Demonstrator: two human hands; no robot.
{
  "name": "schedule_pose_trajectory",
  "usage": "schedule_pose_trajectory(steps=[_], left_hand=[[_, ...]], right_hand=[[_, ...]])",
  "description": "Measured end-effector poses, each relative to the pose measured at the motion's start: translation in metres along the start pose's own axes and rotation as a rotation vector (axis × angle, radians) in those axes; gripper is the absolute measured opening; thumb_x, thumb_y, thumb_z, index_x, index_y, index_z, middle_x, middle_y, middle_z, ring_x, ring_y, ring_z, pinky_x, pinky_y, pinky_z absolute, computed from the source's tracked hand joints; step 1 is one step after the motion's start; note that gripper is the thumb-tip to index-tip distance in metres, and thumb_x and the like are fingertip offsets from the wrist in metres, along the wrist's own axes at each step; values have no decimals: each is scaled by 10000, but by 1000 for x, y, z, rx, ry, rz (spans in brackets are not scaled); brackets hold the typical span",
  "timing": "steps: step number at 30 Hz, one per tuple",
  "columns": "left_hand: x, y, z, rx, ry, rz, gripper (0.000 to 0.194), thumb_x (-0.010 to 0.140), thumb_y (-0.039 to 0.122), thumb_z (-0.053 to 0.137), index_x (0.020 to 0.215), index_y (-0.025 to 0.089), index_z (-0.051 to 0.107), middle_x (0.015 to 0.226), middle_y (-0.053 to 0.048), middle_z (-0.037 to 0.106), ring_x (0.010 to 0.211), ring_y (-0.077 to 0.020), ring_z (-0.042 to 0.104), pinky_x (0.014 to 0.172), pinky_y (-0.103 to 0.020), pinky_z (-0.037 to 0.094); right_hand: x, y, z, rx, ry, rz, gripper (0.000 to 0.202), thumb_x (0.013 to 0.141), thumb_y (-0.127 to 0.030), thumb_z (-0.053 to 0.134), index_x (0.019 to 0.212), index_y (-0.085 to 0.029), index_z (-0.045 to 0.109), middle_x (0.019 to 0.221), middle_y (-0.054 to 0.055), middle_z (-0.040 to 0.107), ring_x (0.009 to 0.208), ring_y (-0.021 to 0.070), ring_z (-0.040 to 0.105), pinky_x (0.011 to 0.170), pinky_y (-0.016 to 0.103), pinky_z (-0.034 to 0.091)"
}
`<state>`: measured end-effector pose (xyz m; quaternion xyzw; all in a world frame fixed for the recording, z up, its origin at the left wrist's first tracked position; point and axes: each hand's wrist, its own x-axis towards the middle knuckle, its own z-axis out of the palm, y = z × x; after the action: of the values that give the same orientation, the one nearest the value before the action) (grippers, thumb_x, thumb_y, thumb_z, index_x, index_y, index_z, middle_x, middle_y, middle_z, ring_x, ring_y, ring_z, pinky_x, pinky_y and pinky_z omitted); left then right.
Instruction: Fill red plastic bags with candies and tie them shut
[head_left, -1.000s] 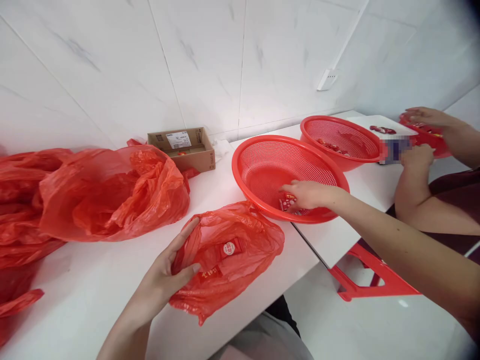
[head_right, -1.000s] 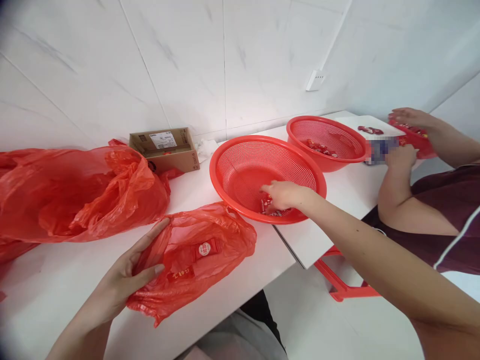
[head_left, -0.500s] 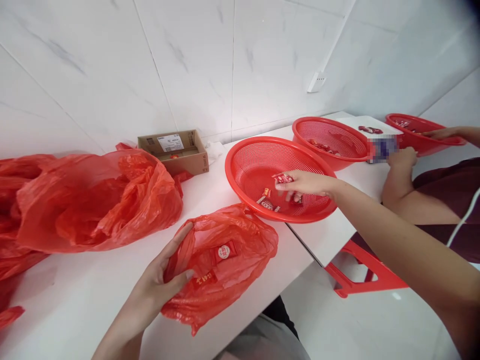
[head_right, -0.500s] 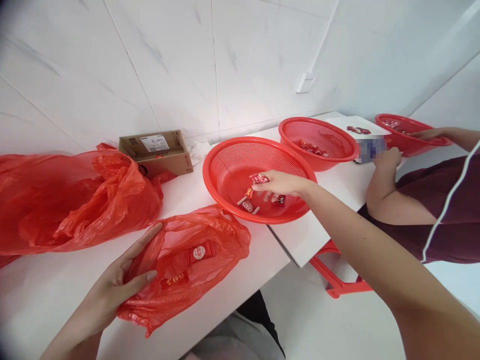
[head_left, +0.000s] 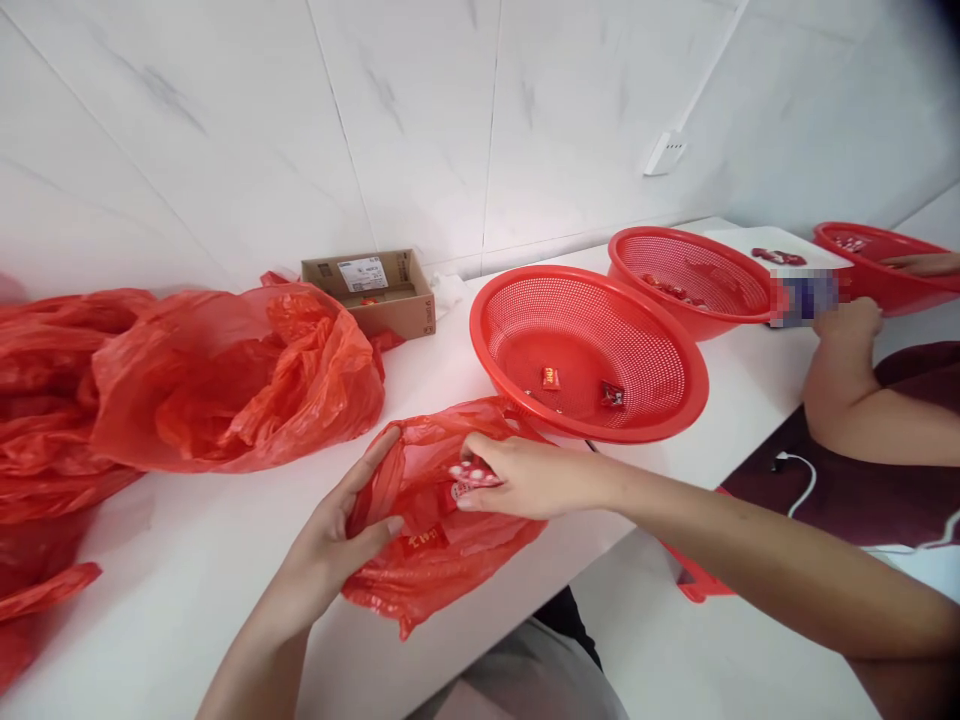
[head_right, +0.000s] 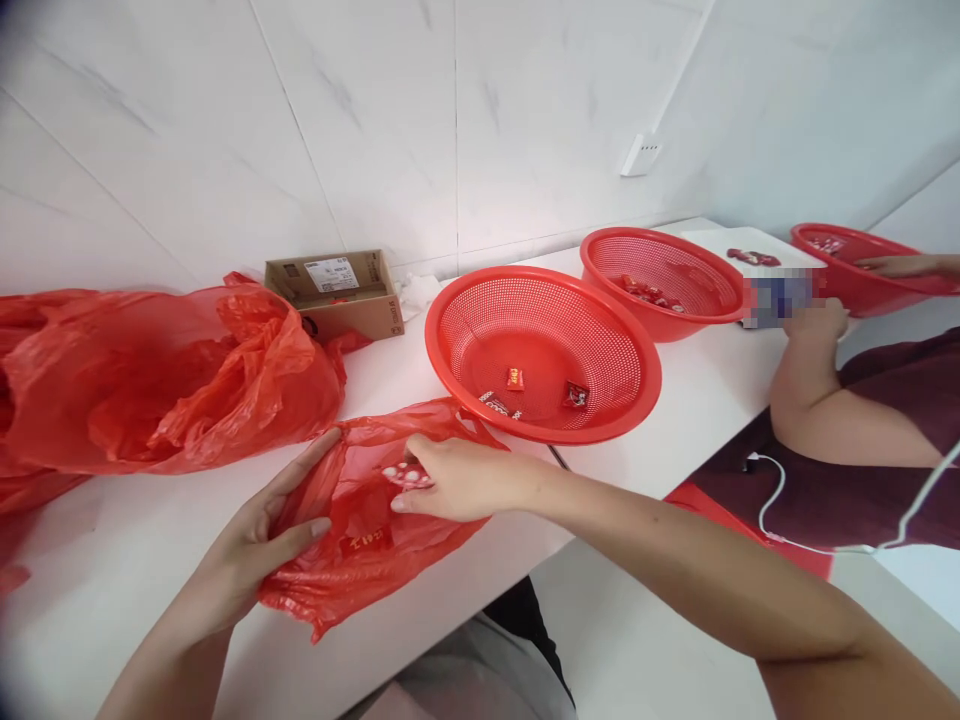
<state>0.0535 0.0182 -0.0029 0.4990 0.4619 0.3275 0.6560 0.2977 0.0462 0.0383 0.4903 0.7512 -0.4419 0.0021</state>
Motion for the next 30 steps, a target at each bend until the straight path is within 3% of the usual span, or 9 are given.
schedule_pose_trajectory(steps=[3,5,8,11,13,15,19,25,30], left_hand=[[0,0,-2,10,2,20,794,823,394,666,1513,312,284,1550,-65,366,1308,-357,476,961,-397,517],[0,0,-4,17,5,30,804,825,388,663,1520,307,266,1539,-71,384,1302,-353,484,967,-395,512],[0,-2,-5,47,21,54,774,826,382,659,1507,317,298,1560,-45,349,1358,-341,414,1020,-380,470],[1,-4,-6,105,37,92,727,827,386,653,1485,326,350,1591,-2,279,1425,-326,300,1087,-378,399],[1,-5,-7,133,46,111,729,824,387,653,1485,312,356,1596,-6,265,1441,-327,260,1120,-397,350],[2,-6,-7,140,47,112,744,821,391,653,1493,297,347,1595,-25,267,1438,-332,266,1128,-409,334],[2,-6,-7,131,51,71,737,828,407,644,1493,320,337,1584,-22,298,1412,-329,329,1083,-394,400],[2,-3,-5,104,43,42,763,823,422,650,1501,329,311,1573,-36,322,1362,-346,410,1047,-404,441],[3,-2,-5,121,54,64,729,825,414,645,1486,337,348,1585,-13,294,1407,-335,337,1100,-401,379]], right_hand=[[7,-5,11,-123,164,-10,572,861,-493,565,1386,-345,392,1348,78,542,1094,318,598,795,404,498],[3,-7,2,-108,230,-82,527,906,-466,504,1403,-333,389,1333,62,555,1064,271,614,820,375,493],[-5,2,-32,-82,365,-132,345,944,-458,445,1233,-301,552,1132,25,658,923,186,639,787,307,484],[-3,33,-72,-231,518,-5,329,935,-450,466,1187,-280,591,1146,50,649,1005,224,614,837,332,462],[6,63,-91,-378,506,161,438,891,-431,535,1291,-254,540,1241,96,601,1089,283,578,870,376,448],[16,91,-100,-462,372,290,638,834,-432,600,1421,-253,424,1350,134,512,1119,323,559,853,396,453],[31,123,-95,-454,148,289,755,757,-405,669,1452,-366,376,1417,92,433,1049,290,591,733,333,471],[36,120,-92,-418,208,256,229,786,-212,600,1003,-211,673,1048,107,638,867,240,618,703,329,450],[13,96,-109,-97,288,164,233,848,-311,585,1038,-190,644,977,73,684,756,161,637,683,283,501]])
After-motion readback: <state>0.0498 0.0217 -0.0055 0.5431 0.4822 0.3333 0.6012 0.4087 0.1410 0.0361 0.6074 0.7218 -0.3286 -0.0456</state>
